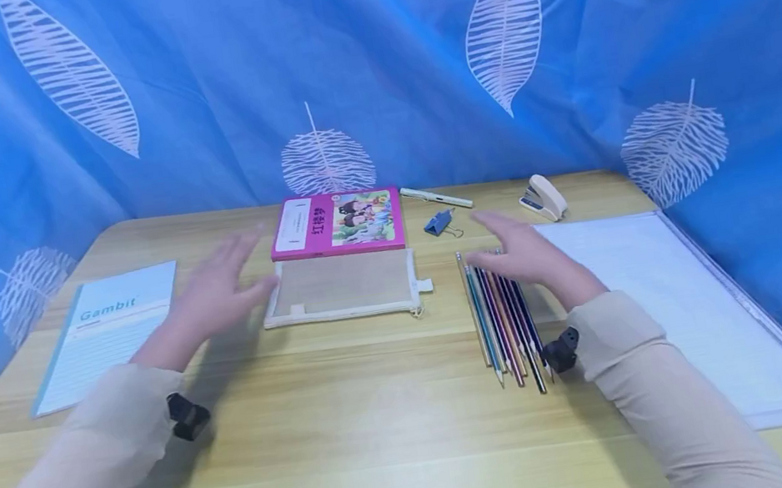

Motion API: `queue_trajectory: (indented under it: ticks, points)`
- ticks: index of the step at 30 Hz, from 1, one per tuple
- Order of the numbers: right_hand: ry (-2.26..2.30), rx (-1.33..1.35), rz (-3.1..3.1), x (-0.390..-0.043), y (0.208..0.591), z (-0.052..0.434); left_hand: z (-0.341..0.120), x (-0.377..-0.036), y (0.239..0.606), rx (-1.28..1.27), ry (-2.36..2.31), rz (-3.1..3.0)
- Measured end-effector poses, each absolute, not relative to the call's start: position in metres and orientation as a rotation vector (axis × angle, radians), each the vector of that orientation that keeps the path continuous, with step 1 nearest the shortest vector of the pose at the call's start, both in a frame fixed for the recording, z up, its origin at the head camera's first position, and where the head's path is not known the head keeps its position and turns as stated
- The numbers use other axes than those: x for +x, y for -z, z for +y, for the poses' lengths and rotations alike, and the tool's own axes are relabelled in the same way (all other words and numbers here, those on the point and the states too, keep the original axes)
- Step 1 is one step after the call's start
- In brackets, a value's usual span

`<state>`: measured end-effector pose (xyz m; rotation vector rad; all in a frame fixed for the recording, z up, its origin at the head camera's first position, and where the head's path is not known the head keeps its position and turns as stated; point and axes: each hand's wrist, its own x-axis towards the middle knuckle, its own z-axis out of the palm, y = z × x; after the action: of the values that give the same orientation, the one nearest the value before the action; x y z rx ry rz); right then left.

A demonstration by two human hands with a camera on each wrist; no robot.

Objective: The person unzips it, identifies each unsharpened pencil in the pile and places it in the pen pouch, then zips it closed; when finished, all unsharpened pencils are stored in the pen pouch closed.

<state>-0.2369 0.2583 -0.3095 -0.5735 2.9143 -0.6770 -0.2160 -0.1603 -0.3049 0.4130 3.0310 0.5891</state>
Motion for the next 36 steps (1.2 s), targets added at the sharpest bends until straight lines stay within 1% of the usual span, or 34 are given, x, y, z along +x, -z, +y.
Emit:
queue_trajectory:
  ticks: [4, 7, 12, 17, 19, 26, 33, 36]
  points:
    - [0.817, -0.744, 2.753, -0.241, 0.311, 0.23, -0.123, -0.216, 0.306, 0.566, -0.738, 2.918]
    - [0.906, -0.8, 2.625, -0.245, 0.314, 0.214, -0.098, -0.215, 0.311, 0.634, -0.833, 2.859]
    - [0.918, -0.799, 2.468, -0.251, 0.323, 0.198, -0.062, -0.215, 0.321, 0.656, -1.015, 2.747]
    - [0.879, -0.759, 2.422, -0.252, 0.327, 0.188, -0.034, -0.215, 0.334, 0.708, -1.058, 2.63]
    - [0.866, -0.752, 2.425, -0.252, 0.327, 0.185, -0.026, -0.214, 0.34, 0.72, -1.082, 2.599]
    - [0.877, -0.852, 2.417, -0.251, 0.333, 0.181, -0.01, -0.213, 0.35, 0.713, -1.166, 2.534]
    - [0.985, -0.81, 2.368, -0.25, 0.342, 0.184, -0.005, -0.216, 0.357, 0.637, -1.16, 2.507]
    - [0.933, -0.889, 2.41, -0.248, 0.346, 0.181, -0.003, -0.215, 0.359, 0.616, -1.163, 2.535]
